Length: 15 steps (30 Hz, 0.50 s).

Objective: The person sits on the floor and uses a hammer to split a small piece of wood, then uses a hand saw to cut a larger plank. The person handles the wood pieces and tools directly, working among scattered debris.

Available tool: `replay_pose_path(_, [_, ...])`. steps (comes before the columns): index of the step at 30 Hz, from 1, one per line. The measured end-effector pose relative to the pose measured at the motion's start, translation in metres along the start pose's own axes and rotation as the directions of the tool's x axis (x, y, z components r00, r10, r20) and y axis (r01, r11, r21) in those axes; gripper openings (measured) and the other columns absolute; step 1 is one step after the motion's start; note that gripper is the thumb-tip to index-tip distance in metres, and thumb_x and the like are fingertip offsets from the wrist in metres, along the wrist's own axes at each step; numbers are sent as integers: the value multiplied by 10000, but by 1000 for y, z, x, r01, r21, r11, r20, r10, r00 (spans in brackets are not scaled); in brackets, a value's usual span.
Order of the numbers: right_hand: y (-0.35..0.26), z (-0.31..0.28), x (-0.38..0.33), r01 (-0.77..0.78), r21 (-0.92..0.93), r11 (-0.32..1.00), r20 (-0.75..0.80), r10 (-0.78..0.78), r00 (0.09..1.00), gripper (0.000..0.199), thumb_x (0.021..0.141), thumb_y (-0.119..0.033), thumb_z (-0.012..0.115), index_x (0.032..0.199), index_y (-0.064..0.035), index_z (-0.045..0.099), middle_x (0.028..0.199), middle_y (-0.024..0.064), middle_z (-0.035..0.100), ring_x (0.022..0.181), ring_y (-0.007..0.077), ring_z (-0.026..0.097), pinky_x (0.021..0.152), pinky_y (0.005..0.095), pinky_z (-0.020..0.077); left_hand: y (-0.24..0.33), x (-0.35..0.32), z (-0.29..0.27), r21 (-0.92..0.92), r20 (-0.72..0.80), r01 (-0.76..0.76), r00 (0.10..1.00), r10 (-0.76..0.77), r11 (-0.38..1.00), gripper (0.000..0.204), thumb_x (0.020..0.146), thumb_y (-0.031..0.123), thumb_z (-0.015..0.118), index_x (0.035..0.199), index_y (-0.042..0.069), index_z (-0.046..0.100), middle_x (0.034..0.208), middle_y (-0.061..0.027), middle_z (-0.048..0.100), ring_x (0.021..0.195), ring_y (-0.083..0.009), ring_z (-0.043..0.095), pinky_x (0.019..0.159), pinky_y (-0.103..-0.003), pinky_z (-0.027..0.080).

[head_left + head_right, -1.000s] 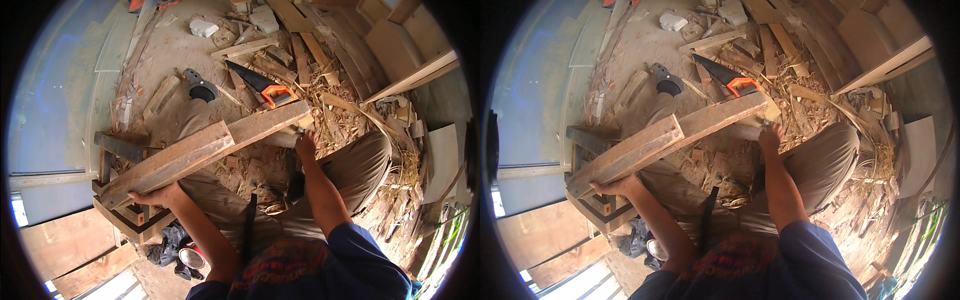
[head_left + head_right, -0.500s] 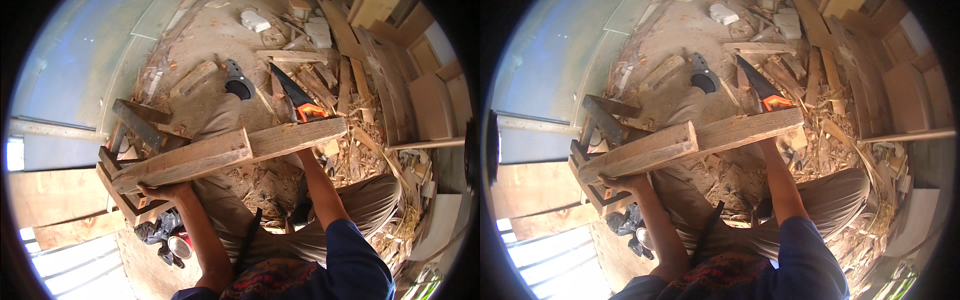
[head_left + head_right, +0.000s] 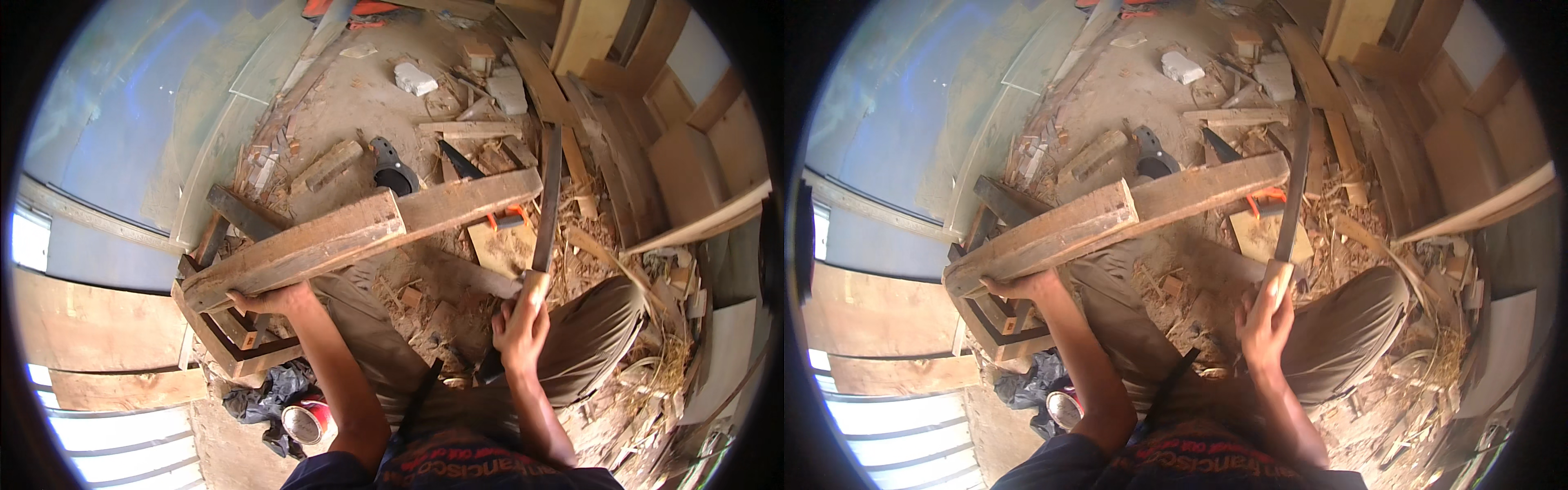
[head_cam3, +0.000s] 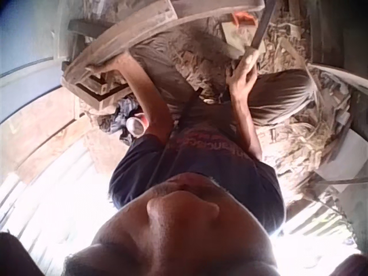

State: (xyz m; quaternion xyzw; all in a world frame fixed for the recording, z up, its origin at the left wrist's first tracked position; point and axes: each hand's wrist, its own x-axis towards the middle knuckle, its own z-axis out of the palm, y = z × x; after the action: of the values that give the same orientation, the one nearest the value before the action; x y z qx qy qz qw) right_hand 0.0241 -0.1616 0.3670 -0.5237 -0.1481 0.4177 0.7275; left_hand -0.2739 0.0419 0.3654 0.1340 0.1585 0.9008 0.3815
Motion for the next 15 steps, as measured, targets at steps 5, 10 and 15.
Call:
replay_pose_path(5, [-44,28,-84,78,-341,937,322,39,946,327,1003,-307,571,975,9,491,627,32,544,539,95,525,470,279,409,4,3,-1,3,11,-19,1000,19,1000,788,733,587,719,1361,154,520,1372,-99,535,1270,-328,517,1064,-566,426])
replay_pose_path(10, [-46,36,-99,81,-618,782,366,195,910,415,974,-359,605,940,42,502,592,183,585,543,294,644,512,409,478,8,-1,0,-5,13,-19,1000,19,1000,790,732,588,719,1362,154,519,1373,-99,534,1271,-329,516,1064,-568,425])
replay_pose_path(15, [-61,25,-105,32,-711,702,358,323,876,424,968,-340,610,983,71,508,668,253,626,639,412,683,562,459,510,10,-3,-2,-9,0,-25,1000,25,1000,793,731,590,719,1363,154,518,1374,-100,533,1272,-330,514,1064,-570,424])
